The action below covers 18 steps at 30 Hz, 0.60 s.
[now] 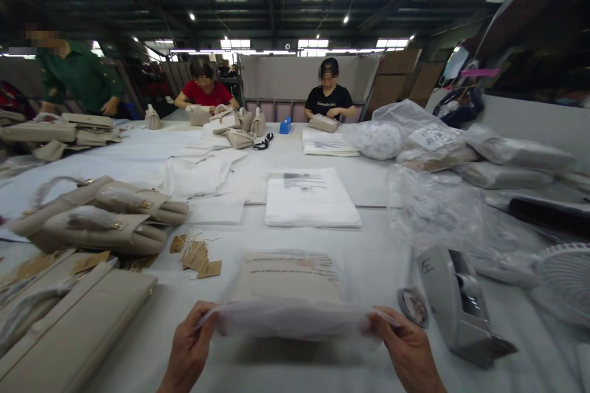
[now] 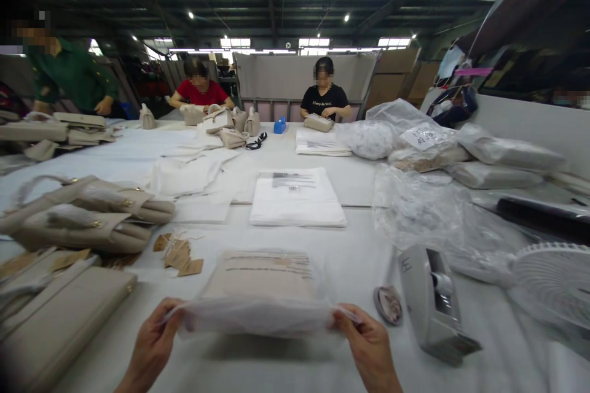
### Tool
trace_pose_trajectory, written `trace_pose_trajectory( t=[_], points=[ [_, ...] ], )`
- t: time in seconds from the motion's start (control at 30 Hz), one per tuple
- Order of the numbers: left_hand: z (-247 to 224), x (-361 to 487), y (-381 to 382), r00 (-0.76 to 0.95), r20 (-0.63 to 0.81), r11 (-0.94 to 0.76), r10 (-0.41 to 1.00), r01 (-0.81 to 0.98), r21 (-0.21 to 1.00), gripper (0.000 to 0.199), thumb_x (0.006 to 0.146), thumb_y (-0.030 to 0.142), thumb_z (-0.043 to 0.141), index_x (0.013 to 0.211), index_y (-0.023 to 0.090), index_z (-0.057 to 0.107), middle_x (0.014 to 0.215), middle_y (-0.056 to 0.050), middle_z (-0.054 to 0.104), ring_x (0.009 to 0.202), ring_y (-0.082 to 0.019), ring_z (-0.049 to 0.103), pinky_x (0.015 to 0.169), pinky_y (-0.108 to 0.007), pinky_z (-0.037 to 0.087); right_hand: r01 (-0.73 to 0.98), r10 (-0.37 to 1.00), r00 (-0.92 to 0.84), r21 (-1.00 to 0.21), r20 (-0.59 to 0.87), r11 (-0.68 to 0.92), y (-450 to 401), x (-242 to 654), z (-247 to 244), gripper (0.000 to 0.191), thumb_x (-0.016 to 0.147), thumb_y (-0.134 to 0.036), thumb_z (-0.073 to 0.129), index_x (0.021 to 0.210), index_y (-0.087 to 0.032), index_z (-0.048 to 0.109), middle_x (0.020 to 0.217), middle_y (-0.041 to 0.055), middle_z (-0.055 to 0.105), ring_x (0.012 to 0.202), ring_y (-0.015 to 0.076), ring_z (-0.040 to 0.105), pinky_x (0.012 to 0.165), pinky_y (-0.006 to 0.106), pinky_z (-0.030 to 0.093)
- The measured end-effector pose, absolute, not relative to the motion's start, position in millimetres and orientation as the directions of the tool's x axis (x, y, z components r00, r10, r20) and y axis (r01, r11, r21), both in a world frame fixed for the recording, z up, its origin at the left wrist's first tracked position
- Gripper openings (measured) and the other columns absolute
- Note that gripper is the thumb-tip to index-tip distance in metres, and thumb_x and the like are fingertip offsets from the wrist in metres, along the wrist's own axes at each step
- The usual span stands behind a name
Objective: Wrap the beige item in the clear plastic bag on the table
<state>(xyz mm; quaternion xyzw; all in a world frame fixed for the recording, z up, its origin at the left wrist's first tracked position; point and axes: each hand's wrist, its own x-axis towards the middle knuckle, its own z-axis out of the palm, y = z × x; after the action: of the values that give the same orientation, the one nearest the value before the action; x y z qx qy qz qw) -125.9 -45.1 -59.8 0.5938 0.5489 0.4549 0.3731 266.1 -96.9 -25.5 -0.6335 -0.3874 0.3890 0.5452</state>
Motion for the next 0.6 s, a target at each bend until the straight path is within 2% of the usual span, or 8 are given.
trace_pose_trajectory(
  t=[0.13, 0.2, 0.23, 0.3, 0.37, 0.4, 0.5, 0.6],
  points=[
    [-52.6, -106.1, -39.5, -0.199, 0.049, 0.007, 0.979, 0.271, 0.963, 0.038, 0.089, 0.054, 0.045, 0.071, 0.021, 0.052, 0.054, 0.007, 0.039, 0.048, -0.01, 0.039, 0.043, -0.019, 0.036, 0.015, 0.853, 0.512, -0.992, -0.1, -0.125, -92.7, 255.6, -36.1, 0.046, 0.071, -0.062, 0.069, 0.061, -0.018, 0.063, 0.053, -0.0016, 0.054, 0.051, 0.0151, 0.049, 0.048, 0.026, 0.044],
    [-47.6, -102.1, -36.2, -0.208, 0.057, 0.012, 0.976, 0.315, 0.949, 0.038, 0.088, 0.055, 0.046, 0.073, 0.022, 0.054, 0.054, 0.007, 0.045, 0.049, -0.011, 0.045, 0.045, -0.019, 0.04, 0.054, 0.846, 0.527, -0.991, -0.077, -0.123, -91.3, 250.6, -38.0, 0.049, 0.073, -0.064, 0.066, 0.057, -0.018, 0.057, 0.049, -0.0024, 0.051, 0.048, 0.0138, 0.046, 0.047, 0.025, 0.04],
    [-45.2, -102.3, -34.3, -0.196, 0.082, -0.007, 0.977, 0.353, 0.935, 0.036, 0.088, 0.055, 0.046, 0.077, 0.022, 0.056, 0.06, 0.005, 0.055, 0.055, -0.013, 0.053, 0.05, -0.019, 0.044, 0.081, 0.847, 0.529, -0.989, -0.059, -0.12, -91.1, 249.2, -37.9, 0.05, 0.074, -0.064, 0.065, 0.055, -0.019, 0.056, 0.048, -0.0026, 0.049, 0.048, 0.0133, 0.044, 0.047, 0.025, 0.039],
    [-41.9, -105.7, -30.6, -0.132, 0.136, -0.066, 0.982, 0.432, 0.9, 0.034, 0.087, 0.053, 0.048, 0.087, 0.022, 0.061, 0.086, -0.002, 0.071, 0.075, -0.017, 0.065, 0.063, -0.022, 0.051, 0.124, 0.844, 0.535, -0.984, -0.04, -0.125, -91.5, 249.1, -36.9, 0.051, 0.075, -0.065, 0.063, 0.055, -0.019, 0.055, 0.047, -0.003, 0.048, 0.047, 0.0129, 0.043, 0.047, 0.024, 0.038],
    [-41.5, -110.4, -28.0, -0.051, 0.156, -0.113, 0.986, 0.481, 0.869, 0.032, 0.088, 0.051, 0.047, 0.094, 0.023, 0.062, 0.104, -0.005, 0.072, 0.092, -0.021, 0.067, 0.073, -0.025, 0.054, 0.152, 0.836, 0.547, -0.978, -0.04, -0.146, -93.0, 252.2, -37.4, 0.049, 0.075, -0.065, 0.063, 0.057, -0.02, 0.056, 0.048, -0.0037, 0.048, 0.048, 0.0125, 0.043, 0.048, 0.024, 0.039],
    [-42.8, -112.4, -27.5, -0.018, 0.148, -0.12, 0.989, 0.497, 0.859, 0.03, 0.088, 0.05, 0.046, 0.093, 0.024, 0.061, 0.104, -0.005, 0.073, 0.092, -0.021, 0.067, 0.074, -0.026, 0.054, 0.161, 0.833, 0.552, -0.974, -0.043, -0.157, -94.0, 254.5, -38.9, 0.049, 0.074, -0.065, 0.063, 0.058, -0.02, 0.057, 0.049, -0.0038, 0.048, 0.049, 0.0125, 0.043, 0.048, 0.023, 0.039],
    [-52.4, -114.9, -30.1, 0.039, 0.065, -0.076, 0.997, 0.519, 0.851, 0.026, 0.089, 0.048, 0.044, 0.086, 0.026, 0.058, 0.081, 0.0, 0.072, 0.073, -0.018, 0.067, 0.066, -0.023, 0.053, 0.166, 0.831, 0.549, -0.962, -0.092, -0.216, -97.3, 260.6, -50.3, 0.048, 0.073, -0.066, 0.063, 0.06, -0.021, 0.057, 0.053, -0.0028, 0.052, 0.054, 0.015, 0.05, 0.05, 0.023, 0.043],
    [-68.8, -112.0, -38.2, 0.01, -0.007, 0.001, 1.0, 0.519, 0.855, 0.028, 0.089, 0.049, 0.044, 0.076, 0.026, 0.052, 0.059, 0.007, 0.055, 0.054, -0.013, 0.055, 0.056, -0.019, 0.046, 0.142, 0.801, 0.575, -0.944, -0.165, -0.297, -100.8, 260.9, -71.1, 0.047, 0.07, -0.067, 0.065, 0.069, -0.02, 0.064, 0.062, 0.0, 0.062, 0.073, 0.0218, 0.062, 0.065, 0.024, 0.051]
  ],
)
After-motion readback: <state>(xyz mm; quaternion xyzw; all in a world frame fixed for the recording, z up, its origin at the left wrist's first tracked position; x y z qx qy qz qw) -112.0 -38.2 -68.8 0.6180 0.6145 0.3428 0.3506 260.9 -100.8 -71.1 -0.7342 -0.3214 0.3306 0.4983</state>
